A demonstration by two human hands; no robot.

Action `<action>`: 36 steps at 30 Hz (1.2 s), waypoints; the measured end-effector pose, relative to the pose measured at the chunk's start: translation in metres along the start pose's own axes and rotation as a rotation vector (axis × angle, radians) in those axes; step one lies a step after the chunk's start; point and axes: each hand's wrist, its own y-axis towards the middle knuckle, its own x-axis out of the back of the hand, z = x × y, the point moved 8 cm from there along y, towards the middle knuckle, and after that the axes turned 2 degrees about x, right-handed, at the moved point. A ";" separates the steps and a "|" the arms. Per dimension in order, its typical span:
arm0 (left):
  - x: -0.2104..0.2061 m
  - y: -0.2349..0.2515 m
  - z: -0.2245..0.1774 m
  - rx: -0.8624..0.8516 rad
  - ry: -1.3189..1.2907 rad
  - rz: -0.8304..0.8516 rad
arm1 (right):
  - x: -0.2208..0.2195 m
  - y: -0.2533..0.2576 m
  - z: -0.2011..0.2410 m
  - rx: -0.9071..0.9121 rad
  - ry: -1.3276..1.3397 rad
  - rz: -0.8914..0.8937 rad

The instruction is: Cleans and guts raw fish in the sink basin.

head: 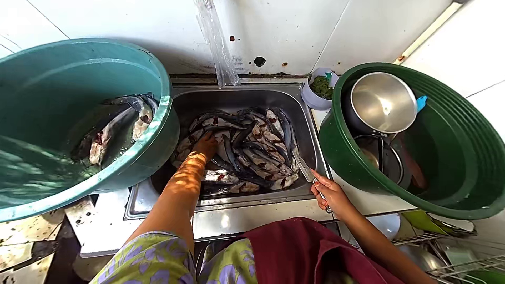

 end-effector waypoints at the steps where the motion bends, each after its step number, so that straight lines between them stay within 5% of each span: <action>1: -0.005 -0.003 0.001 -0.016 -0.001 0.018 | 0.000 0.000 -0.001 0.000 0.000 -0.002; 11: 0.045 -0.039 -0.029 0.165 -0.481 0.088 | -0.001 0.001 0.002 -0.019 0.003 -0.012; 18: 0.072 -0.030 -0.072 -0.161 -0.988 -0.124 | -0.001 0.001 0.001 -0.019 -0.003 -0.004; 25: 0.026 -0.011 -0.019 0.063 -0.441 0.050 | 0.001 0.001 0.002 -0.034 -0.016 -0.004; 30: 0.015 -0.018 -0.003 0.101 -0.146 -0.051 | 0.002 0.000 0.000 -0.034 -0.021 -0.042; 36: 0.018 -0.023 0.013 0.168 -0.200 -0.046 | 0.001 -0.003 -0.001 -0.038 -0.015 -0.130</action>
